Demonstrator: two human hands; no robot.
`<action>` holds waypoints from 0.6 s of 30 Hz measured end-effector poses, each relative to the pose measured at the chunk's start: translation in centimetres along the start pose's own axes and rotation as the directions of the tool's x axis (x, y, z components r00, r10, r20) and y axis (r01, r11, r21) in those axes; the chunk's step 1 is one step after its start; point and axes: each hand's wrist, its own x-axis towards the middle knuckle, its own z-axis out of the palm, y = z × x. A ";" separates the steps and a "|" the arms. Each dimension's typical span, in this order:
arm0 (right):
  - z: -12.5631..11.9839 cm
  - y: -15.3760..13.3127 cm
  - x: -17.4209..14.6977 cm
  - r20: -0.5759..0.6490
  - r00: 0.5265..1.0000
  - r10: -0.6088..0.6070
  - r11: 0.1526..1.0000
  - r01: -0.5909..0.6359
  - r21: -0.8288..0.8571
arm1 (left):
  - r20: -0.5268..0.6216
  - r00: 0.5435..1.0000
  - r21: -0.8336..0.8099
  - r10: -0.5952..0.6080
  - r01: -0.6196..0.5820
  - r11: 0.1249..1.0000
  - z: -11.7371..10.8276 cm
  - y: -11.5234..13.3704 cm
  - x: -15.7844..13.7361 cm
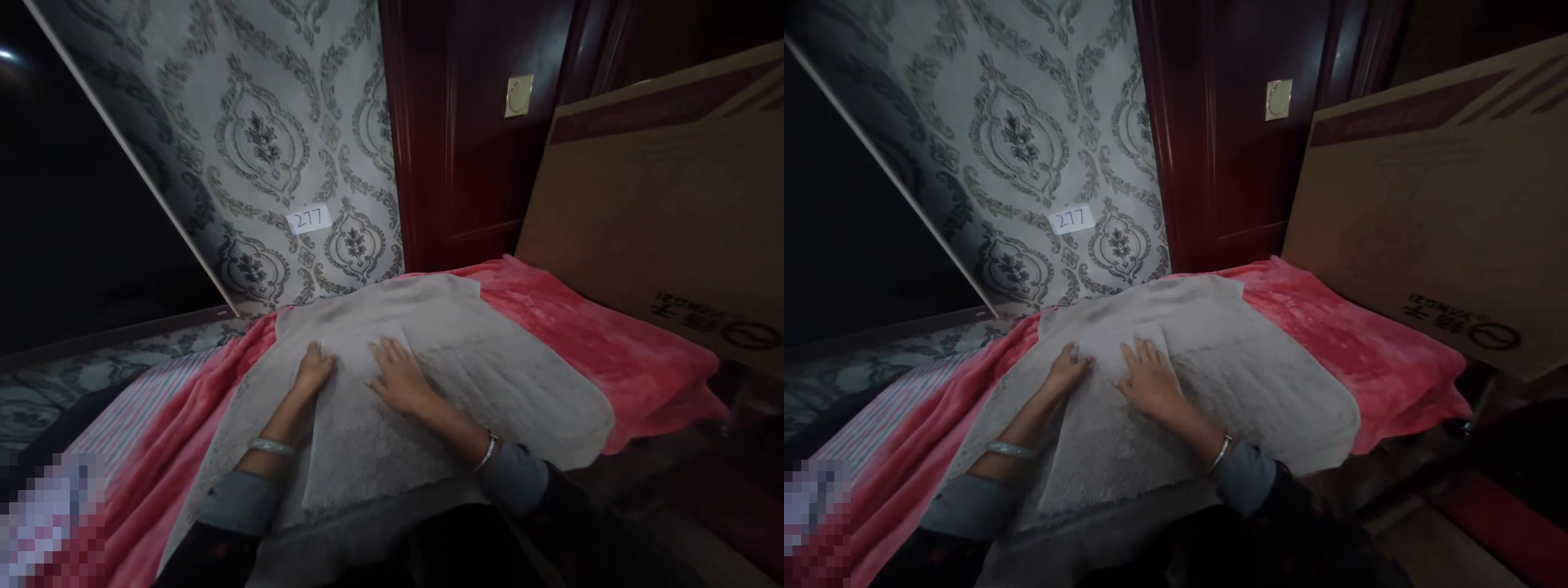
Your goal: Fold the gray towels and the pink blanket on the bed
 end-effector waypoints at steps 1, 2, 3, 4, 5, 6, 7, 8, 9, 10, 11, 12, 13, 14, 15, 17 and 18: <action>0.4 -0.3 0.4 0.012 0.999 -0.039 0.999 0.039 -0.005 | -0.040 0.994 0.145 0.106 -0.099 0.984 0.7 0.5 0.3; 0.8 -0.2 0.7 0.032 0.998 -0.056 0.998 0.057 -0.014 | -0.034 0.976 0.315 0.216 -0.195 0.929 1.5 0.7 0.5; 1.3 0.3 0.9 0.060 0.997 -0.046 0.998 0.047 -0.029 | 0.020 0.954 0.485 0.299 -0.271 0.832 2.3 0.7 0.5; 1.8 1.0 0.9 0.091 0.996 -0.010 0.999 0.014 -0.050 | 0.105 0.932 0.632 0.347 -0.332 0.700 3.2 0.5 0.4; 2.3 1.8 0.8 0.117 0.992 0.042 0.997 -0.034 -0.073 | 0.192 0.917 0.728 0.350 -0.372 0.575 4.0 0.1 0.1; 2.7 2.7 0.6 0.134 0.986 0.096 0.992 -0.084 -0.094 | 0.252 0.912 0.777 0.325 -0.391 0.493 4.6 -0.4 -0.1; 3.0 3.6 0.4 0.143 0.980 0.139 0.986 -0.123 -0.110 | 0.286 0.910 0.804 0.300 -0.398 0.442 5.1 -1.0 -0.3; 3.2 4.2 0.1 0.147 0.976 0.162 0.982 -0.145 -0.120 | 0.299 0.910 0.818 0.288 -0.400 0.414 5.5 -1.5 -0.5; 3.2 4.6 0.0 0.154 0.973 0.169 0.980 -0.151 -0.127 | 0.300 0.909 0.825 0.288 -0.399 0.400 5.7 -1.9 -0.6; 3.0 4.8 0.1 0.166 0.971 0.173 0.979 -0.151 -0.135 | 0.301 0.908 0.829 0.292 -0.400 0.391 5.8 -2.1 -0.7; 2.7 4.7 0.3 0.183 0.967 0.175 0.978 -0.150 -0.146 | 0.299 0.908 0.831 0.293 -0.399 0.387 5.8 -2.3 -0.8; 2.3 4.5 0.8 0.194 0.965 0.175 0.977 -0.145 -0.159 | 0.297 0.908 0.833 0.296 -0.398 0.385 5.8 -2.3 -0.8; 1.9 4.1 1.5 0.194 0.967 0.168 0.976 -0.135 -0.172 | 0.296 0.907 0.833 0.299 -0.398 0.384 5.7 -2.3 -0.8; 1.5 3.8 2.4 0.177 0.973 0.150 0.976 -0.118 -0.183 | 0.295 0.907 0.833 0.300 -0.398 0.385 5.6 -2.2 -0.8; 1.3 3.5 3.5 0.145 0.982 0.121 0.977 -0.092 -0.190 | 0.295 0.907 0.831 0.300 -0.398 0.387 5.6 -2.1 -0.8; 1.4 3.3 5.6 0.063 0.997 0.039 0.980 -0.026 -0.197 | 0.295 0.907 0.824 0.300 -0.401 0.400 5.6 -2.1 -0.8; 1.8 3.4 6.5 0.038 0.999 0.005 0.980 0.002 -0.201 | 0.298 0.907 0.818 0.299 -0.404 0.409 5.6 -2.1 -0.8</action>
